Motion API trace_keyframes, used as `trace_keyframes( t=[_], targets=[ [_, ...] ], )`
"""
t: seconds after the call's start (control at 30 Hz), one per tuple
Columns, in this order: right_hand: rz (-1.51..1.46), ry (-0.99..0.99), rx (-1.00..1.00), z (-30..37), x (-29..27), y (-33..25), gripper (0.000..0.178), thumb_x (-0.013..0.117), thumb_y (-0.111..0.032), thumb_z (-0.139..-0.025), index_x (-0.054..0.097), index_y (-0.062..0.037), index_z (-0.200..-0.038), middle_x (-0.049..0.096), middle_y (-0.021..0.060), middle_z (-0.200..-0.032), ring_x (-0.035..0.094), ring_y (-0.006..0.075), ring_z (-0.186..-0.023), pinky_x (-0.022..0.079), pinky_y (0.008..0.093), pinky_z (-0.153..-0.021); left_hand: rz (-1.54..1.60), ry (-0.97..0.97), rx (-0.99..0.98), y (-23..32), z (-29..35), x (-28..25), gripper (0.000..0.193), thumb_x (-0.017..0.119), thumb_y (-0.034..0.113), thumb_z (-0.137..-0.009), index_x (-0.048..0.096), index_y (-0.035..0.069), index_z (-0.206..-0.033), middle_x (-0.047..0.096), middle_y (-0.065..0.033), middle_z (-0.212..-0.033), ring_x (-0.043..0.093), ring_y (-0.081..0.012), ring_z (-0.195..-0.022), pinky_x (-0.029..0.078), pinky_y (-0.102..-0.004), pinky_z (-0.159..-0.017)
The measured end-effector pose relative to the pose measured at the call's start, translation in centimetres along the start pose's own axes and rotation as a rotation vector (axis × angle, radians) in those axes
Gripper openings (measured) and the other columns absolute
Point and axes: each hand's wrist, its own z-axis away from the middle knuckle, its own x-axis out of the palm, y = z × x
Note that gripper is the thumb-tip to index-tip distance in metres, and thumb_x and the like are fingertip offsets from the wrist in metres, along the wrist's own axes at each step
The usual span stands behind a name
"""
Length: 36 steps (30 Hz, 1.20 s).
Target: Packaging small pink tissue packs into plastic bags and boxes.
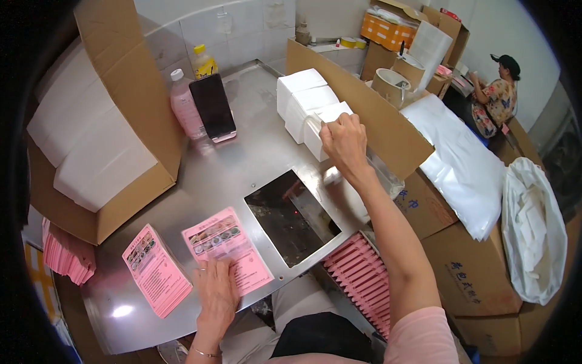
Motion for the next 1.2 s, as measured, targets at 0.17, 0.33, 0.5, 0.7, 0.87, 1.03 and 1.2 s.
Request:
trace_keyframes(
  t=[0.17, 0.33, 0.5, 0.7, 0.87, 1.03, 1.2],
  targets=[
    [-0.033, 0.075, -0.044, 0.3, -0.6, 0.1, 0.028, 0.063, -0.006, -0.081, 0.070, -0.0029, -0.108, 0.063, 0.0174, -0.098, 0.059, 0.0345, -0.091, 0.048, 0.0451, -0.080, 0.206, -0.007, 0.003, 1.9, -0.4, 0.8, 0.021, 0.066, 0.000, -0.083, 0.058, 0.003, -0.102, 0.056, -0.0181, -0.101, 0.051, -0.0366, -0.092, 0.040, -0.0451, -0.078],
    [-0.357, -0.035, -0.327, 7.1, -2.9, -8.3, 0.053, 0.059, 0.003, -0.078, 0.058, -0.0030, -0.131, 0.060, 0.0218, -0.130, 0.058, 0.0403, -0.120, 0.046, 0.0457, -0.104, 0.404, -0.044, 0.146, 1.4, -0.3, 1.6, 0.055, 0.073, 0.012, -0.072, 0.056, -0.004, -0.122, 0.044, -0.0315, -0.138, 0.042, -0.0471, -0.130, 0.035, -0.0523, -0.108],
    [-0.512, -0.254, -0.668, 13.6, -6.7, -15.3, 0.036, 0.061, -0.015, -0.082, 0.065, -0.0033, -0.115, 0.064, 0.0176, -0.105, 0.061, 0.0356, -0.111, 0.035, 0.0691, -0.104, 0.200, -0.094, 0.031, 0.7, 0.0, -0.2, 0.090, 0.079, 0.022, -0.067, 0.040, 0.000, -0.145, 0.030, -0.0294, -0.153, 0.034, -0.0507, -0.137, 0.027, -0.0610, -0.112],
    [-0.488, -0.413, -0.518, 11.8, -5.1, -19.1, 0.016, 0.065, -0.017, -0.076, 0.067, -0.0050, -0.087, 0.065, 0.0119, -0.089, 0.065, 0.0329, -0.094, 0.040, 0.0590, -0.104, 0.098, 0.071, -0.127, 1.4, -1.2, 0.6, 0.077, 0.073, 0.040, -0.075, 0.049, 0.007, -0.140, 0.029, -0.0243, -0.156, 0.025, -0.0496, -0.142, 0.020, -0.0629, -0.112],
    [-0.225, 0.095, -0.276, 6.3, -4.9, -11.2, 0.014, 0.065, -0.005, -0.078, 0.065, -0.0029, -0.092, 0.064, 0.0118, -0.086, 0.063, 0.0358, -0.094, 0.047, 0.0456, -0.091, -0.079, -0.033, -0.048, 1.0, 0.7, -1.1, 0.056, 0.072, 0.039, -0.078, 0.062, 0.012, -0.126, 0.043, -0.0216, -0.141, 0.039, -0.0442, -0.126, 0.030, -0.0548, -0.094],
    [-0.118, 0.142, -0.022, 2.6, 1.5, -0.6, 0.050, 0.079, -0.022, -0.064, 0.061, -0.0052, -0.107, 0.050, 0.0186, -0.116, 0.047, 0.0381, -0.115, 0.042, 0.0486, -0.092, -0.013, -0.051, -0.072, 1.8, 0.4, -0.6, 0.049, 0.071, 0.038, -0.081, 0.064, 0.014, -0.122, 0.046, -0.0183, -0.136, 0.039, -0.0390, -0.124, 0.029, -0.0525, -0.096],
    [-0.052, -0.082, 0.030, 4.2, -1.4, -1.8, 0.059, 0.080, -0.025, -0.058, 0.060, -0.0056, -0.110, 0.049, 0.0171, -0.114, 0.046, 0.0374, -0.113, 0.041, 0.0487, -0.090, -0.012, -0.071, -0.069, 1.5, 0.6, -0.6, 0.049, 0.071, 0.038, -0.080, 0.063, 0.012, -0.121, 0.045, -0.0206, -0.140, 0.037, -0.0408, -0.127, 0.028, -0.0535, -0.099]
  ],
)
